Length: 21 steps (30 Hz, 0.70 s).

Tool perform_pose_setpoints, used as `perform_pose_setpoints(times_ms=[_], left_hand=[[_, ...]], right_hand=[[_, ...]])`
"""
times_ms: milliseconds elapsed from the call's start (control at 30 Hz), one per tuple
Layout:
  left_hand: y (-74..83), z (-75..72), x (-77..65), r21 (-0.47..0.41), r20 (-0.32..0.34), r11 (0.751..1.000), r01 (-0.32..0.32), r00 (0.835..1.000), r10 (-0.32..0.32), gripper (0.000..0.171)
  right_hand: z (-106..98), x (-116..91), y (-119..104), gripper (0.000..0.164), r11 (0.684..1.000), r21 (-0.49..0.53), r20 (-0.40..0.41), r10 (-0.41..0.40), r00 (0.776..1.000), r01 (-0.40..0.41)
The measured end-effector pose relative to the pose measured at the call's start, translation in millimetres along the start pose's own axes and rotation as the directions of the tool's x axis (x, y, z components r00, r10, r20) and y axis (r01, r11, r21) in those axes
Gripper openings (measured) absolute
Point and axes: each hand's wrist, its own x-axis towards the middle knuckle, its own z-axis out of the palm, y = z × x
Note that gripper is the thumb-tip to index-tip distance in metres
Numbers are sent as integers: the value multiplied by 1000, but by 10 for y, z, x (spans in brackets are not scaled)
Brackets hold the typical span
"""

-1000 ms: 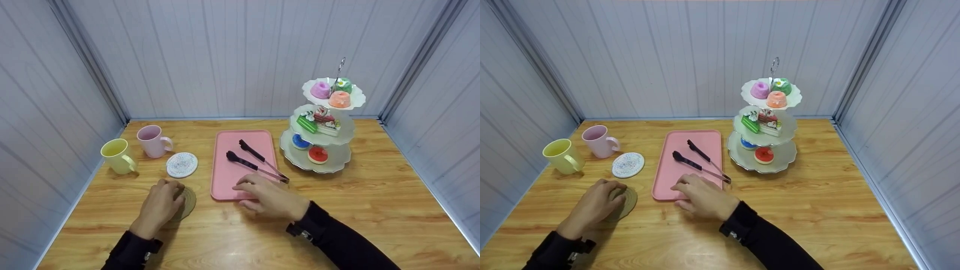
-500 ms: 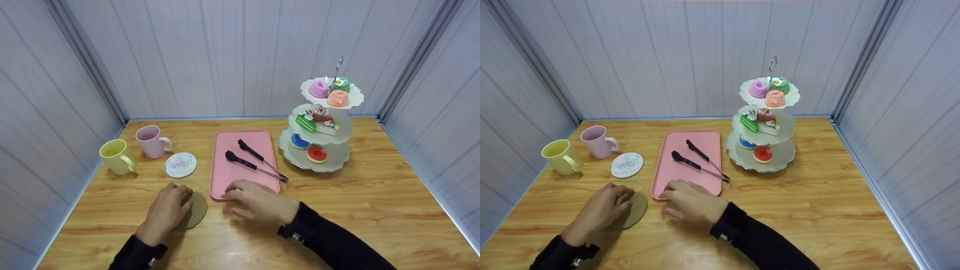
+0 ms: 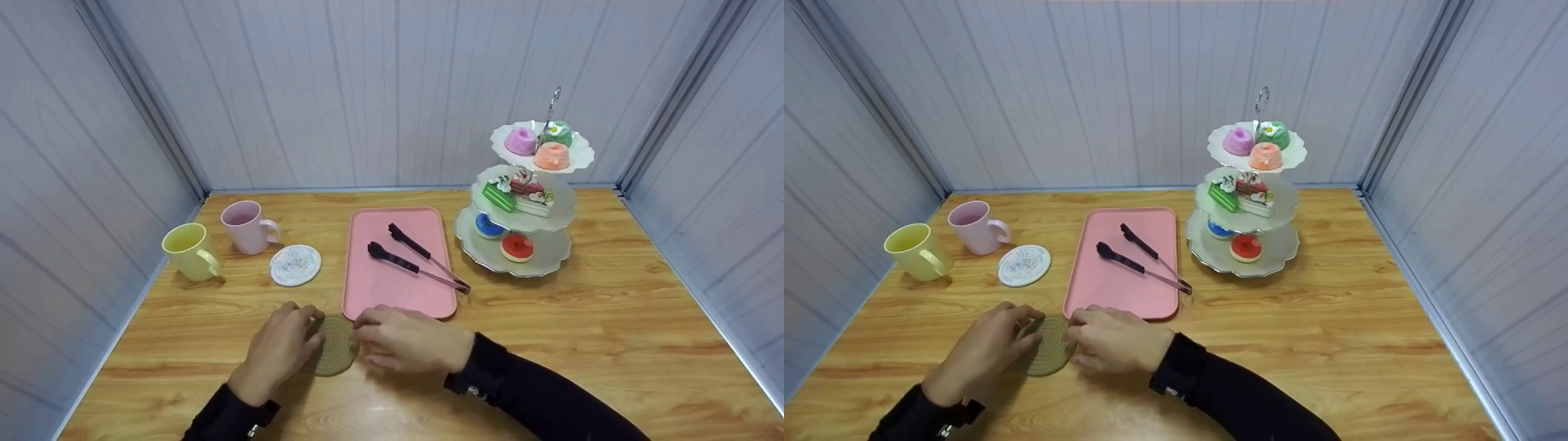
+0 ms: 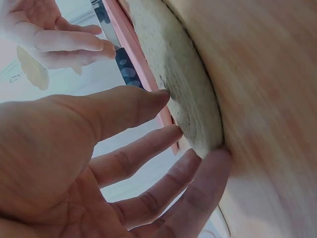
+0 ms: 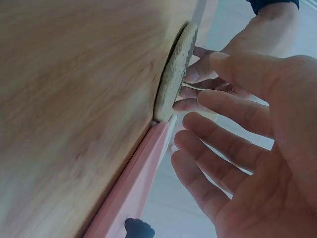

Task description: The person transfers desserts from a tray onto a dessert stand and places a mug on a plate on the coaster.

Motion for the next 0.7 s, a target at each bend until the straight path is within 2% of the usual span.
perform_pose_setpoints(times_ms=[267,533,700], left_hand=[[54,-10,-29,-3,15,1000,-13,1000,13,30],[140,35,-64,-60,-4,995,-79,997,79,27],[160,77,-130,-90,-15,991,-95,995,94,27]], right_hand=[[31,41,-47,35,999,29,45,-18,999,17],[51,-12,-46,33,996,-42,71,-73,995,76],[82,-74,-75,31,999,-17,89,-48,995,50]])
